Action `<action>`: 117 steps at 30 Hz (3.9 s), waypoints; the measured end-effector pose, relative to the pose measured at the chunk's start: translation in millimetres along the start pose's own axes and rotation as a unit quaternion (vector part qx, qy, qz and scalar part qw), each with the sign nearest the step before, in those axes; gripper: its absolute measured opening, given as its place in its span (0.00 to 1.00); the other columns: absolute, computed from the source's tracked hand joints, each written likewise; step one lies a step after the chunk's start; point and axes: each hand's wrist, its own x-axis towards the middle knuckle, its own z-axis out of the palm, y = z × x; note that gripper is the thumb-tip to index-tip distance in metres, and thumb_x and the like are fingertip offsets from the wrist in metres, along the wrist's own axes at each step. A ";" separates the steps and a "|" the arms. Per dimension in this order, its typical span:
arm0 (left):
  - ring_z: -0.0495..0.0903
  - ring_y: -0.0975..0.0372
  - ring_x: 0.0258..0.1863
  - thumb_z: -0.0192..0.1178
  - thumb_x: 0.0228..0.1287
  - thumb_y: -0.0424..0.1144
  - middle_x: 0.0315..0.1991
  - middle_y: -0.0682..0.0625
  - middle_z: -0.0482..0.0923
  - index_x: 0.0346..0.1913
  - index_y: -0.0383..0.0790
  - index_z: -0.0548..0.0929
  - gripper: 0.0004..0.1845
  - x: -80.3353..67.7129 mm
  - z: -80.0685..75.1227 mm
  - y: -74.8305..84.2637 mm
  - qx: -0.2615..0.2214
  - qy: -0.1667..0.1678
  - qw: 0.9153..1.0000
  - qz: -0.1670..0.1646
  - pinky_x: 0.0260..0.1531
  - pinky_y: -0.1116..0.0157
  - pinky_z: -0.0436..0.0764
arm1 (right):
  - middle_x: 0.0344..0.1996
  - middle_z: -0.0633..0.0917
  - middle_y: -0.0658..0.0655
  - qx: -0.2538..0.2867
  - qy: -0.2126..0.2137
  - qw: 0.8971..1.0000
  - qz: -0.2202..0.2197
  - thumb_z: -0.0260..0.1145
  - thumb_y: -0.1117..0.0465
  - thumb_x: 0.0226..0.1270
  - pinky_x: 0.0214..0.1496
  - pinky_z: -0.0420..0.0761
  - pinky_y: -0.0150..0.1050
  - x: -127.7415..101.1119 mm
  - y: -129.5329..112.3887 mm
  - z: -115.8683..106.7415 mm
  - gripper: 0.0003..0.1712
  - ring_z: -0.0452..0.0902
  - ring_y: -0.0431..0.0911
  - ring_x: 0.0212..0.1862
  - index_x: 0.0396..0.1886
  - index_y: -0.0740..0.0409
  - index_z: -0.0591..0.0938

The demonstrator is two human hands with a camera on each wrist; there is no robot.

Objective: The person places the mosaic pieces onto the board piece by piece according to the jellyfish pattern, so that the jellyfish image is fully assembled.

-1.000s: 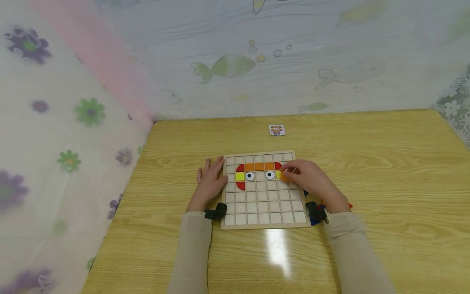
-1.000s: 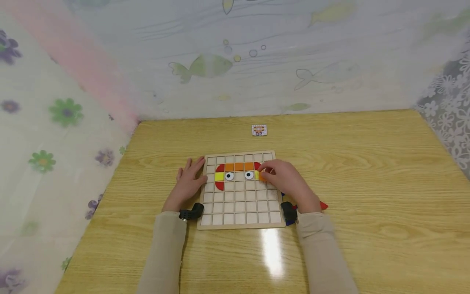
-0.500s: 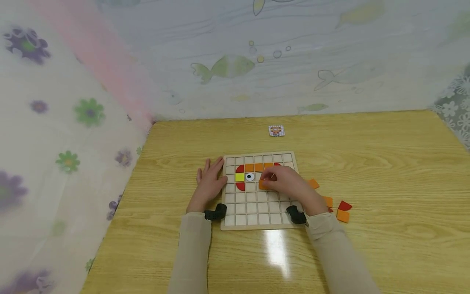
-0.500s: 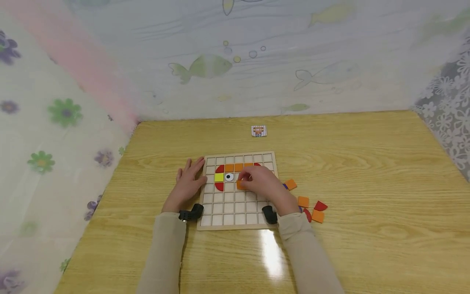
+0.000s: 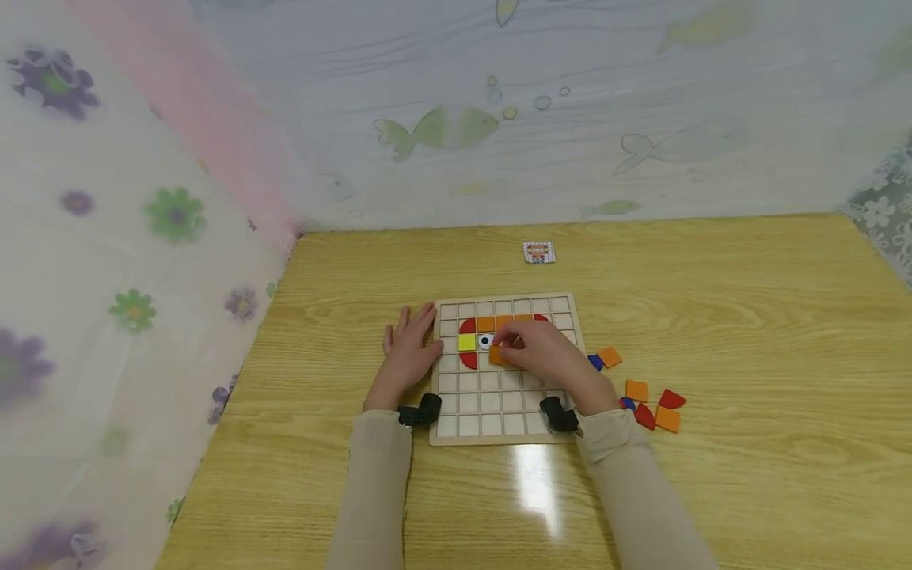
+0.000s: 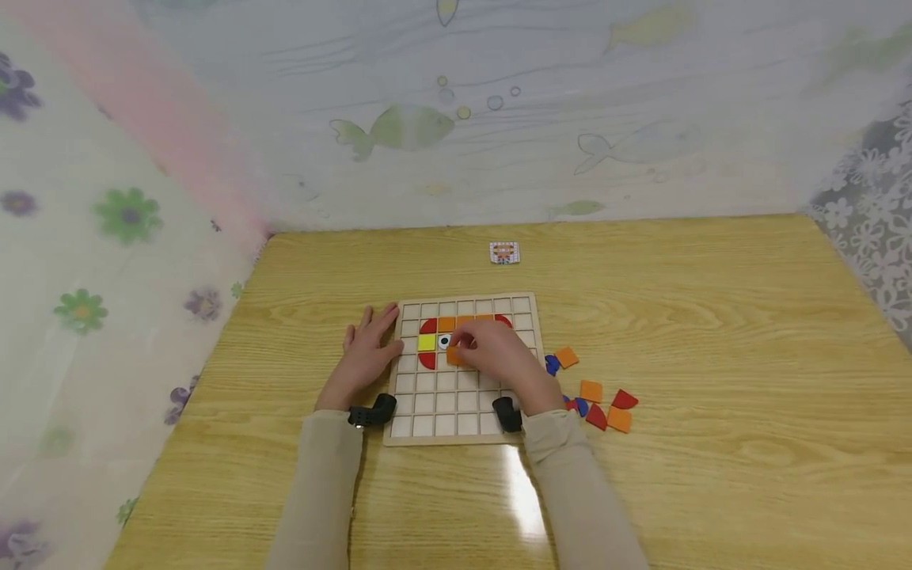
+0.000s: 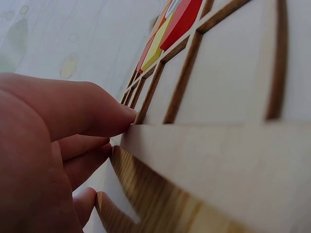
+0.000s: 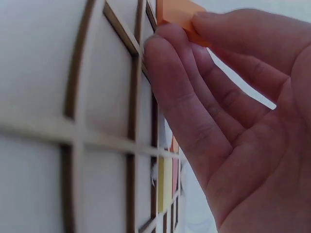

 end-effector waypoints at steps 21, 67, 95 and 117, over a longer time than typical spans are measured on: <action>0.33 0.55 0.68 0.48 0.61 0.42 0.69 0.57 0.48 0.68 0.47 0.56 0.31 -0.6 -1.8 1.9 0.010 0.002 1.000 -0.006 0.58 0.50 0.28 | 0.28 0.75 0.49 -0.061 0.056 0.997 -0.004 0.65 0.63 0.54 0.35 0.71 0.36 4.9 -15.6 19.6 0.03 0.70 0.42 0.31 0.31 0.53 0.82; 0.32 0.56 0.68 0.48 0.61 0.42 0.69 0.57 0.48 0.68 0.47 0.56 0.31 1.4 0.6 -1.6 0.008 0.003 1.000 -0.002 0.58 0.51 0.27 | 0.41 0.79 0.54 0.001 0.070 0.995 0.072 0.56 0.54 0.64 0.42 0.71 0.44 -47.9 51.6 -41.9 0.14 0.72 0.47 0.38 0.44 0.54 0.79; 0.32 0.56 0.68 0.48 0.62 0.42 0.69 0.57 0.48 0.68 0.48 0.55 0.31 0.9 1.5 -0.5 0.002 -0.002 1.000 0.001 0.58 0.50 0.27 | 0.43 0.74 0.58 -0.002 -0.002 0.995 0.101 0.62 0.58 0.58 0.40 0.70 0.43 -90.2 89.7 -82.3 0.18 0.68 0.50 0.39 0.49 0.56 0.77; 0.32 0.56 0.68 0.49 0.62 0.42 0.69 0.56 0.48 0.68 0.46 0.55 0.31 -0.4 -0.5 1.4 0.001 -0.006 1.000 0.004 0.58 0.49 0.27 | 0.40 0.72 0.58 0.013 -0.009 0.994 0.104 0.64 0.59 0.56 0.38 0.70 0.40 -87.5 86.1 -79.1 0.18 0.68 0.49 0.38 0.46 0.60 0.77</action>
